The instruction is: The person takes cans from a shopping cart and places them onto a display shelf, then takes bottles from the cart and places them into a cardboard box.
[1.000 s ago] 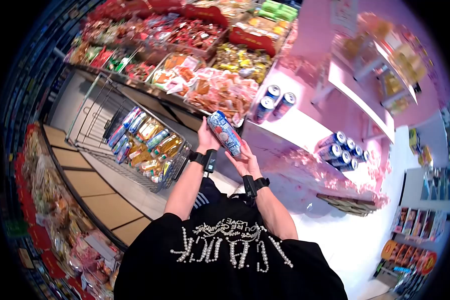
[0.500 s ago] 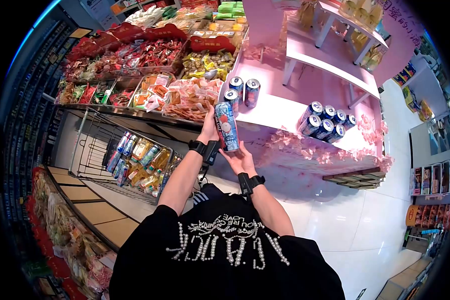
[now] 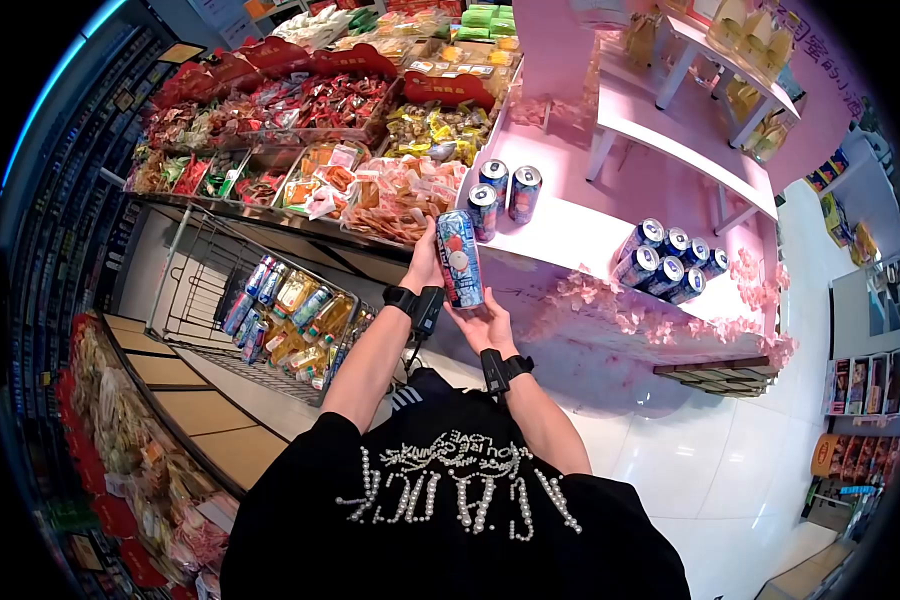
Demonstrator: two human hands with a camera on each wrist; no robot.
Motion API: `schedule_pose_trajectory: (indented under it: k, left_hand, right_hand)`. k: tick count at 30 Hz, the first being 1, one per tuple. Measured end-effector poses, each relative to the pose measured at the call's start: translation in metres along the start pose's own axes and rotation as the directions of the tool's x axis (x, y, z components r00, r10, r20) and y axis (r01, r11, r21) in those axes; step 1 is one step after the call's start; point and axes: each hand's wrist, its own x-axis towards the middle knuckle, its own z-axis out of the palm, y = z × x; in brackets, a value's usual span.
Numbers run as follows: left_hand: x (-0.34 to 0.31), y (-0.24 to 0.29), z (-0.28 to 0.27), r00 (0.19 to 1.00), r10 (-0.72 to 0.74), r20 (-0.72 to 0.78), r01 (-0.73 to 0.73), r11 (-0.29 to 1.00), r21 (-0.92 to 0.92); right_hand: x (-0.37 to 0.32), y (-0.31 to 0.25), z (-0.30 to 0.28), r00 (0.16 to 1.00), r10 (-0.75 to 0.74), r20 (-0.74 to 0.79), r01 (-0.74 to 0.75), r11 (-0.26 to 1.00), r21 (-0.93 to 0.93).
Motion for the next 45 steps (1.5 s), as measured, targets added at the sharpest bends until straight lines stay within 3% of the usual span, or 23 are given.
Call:
schedule_pose_trajectory:
  k: [11,13,19,21,23,24,26,27,29,33,35,36,39,45]
  left_hand:
    - [0.02,-0.008,-0.016,1.0,-0.008,-0.006,0.008,1.0,0.006]
    - [0.019,-0.008,-0.008,0.997,-0.014,-0.069,0.016,1.0,0.019]
    - [0.032,-0.017,-0.007,0.999,-0.039,0.021,0.04,0.999,-0.01]
    - [0.04,-0.019,-0.007,0.999,-0.047,-0.019,0.047,0.999,-0.012]
    - [0.049,-0.023,-0.006,0.99,-0.144,-0.006,0.144,0.986,0.084]
    - [0.05,-0.02,0.004,0.989,-0.147,-0.011,0.147,0.979,0.141]
    - [0.06,-0.021,0.019,0.985,-0.149,-0.083,0.165,0.953,0.253]
    - [0.062,-0.018,0.032,0.986,-0.124,-0.114,0.155,0.935,0.318]
    - [0.069,-0.015,0.04,0.988,-0.154,-0.032,0.156,0.925,0.346]
    - [0.09,-0.025,0.033,0.991,-0.131,-0.003,0.125,0.936,0.329]
    - [0.09,-0.03,0.034,0.999,-0.018,0.027,0.007,0.934,0.357]
    - [0.083,-0.028,0.037,0.998,-0.023,-0.05,0.045,0.863,0.503]
    - [0.075,-0.034,0.024,0.998,0.032,-0.045,0.004,0.766,0.643]
    - [0.072,-0.049,0.0,0.995,0.039,-0.091,0.044,0.649,0.76]
  right_hand:
    - [0.008,-0.007,0.001,1.0,-0.018,-0.022,0.017,1.0,-0.018]
    - [0.01,-0.01,-0.001,0.999,-0.034,-0.028,0.033,0.998,-0.045]
    - [0.013,-0.023,-0.006,0.999,-0.044,-0.01,0.043,0.996,-0.073]
    - [0.013,-0.028,-0.003,0.999,-0.035,0.01,0.036,0.996,-0.079]
    - [0.012,-0.036,0.007,0.99,-0.106,0.091,0.132,0.926,-0.354]
    - [0.016,-0.042,0.007,0.99,-0.114,0.087,0.138,0.925,-0.355]
    - [0.027,-0.056,0.009,0.981,-0.165,0.097,0.191,0.8,-0.568]
    - [0.031,-0.067,0.01,0.981,-0.168,0.096,0.193,0.797,-0.573]
    - [0.037,-0.087,0.014,0.979,-0.162,0.121,0.201,0.73,-0.653]
    - [0.035,-0.107,0.048,0.98,-0.176,0.087,0.179,0.615,-0.768]
    - [0.041,-0.116,0.055,0.977,-0.199,0.08,0.189,0.622,-0.76]
    - [0.045,-0.12,0.057,0.972,-0.208,0.107,0.213,0.594,-0.776]
    - [0.055,-0.134,0.068,0.959,-0.254,0.121,0.239,0.508,-0.827]
    - [0.091,-0.153,0.065,0.869,-0.401,0.291,0.419,0.284,-0.862]
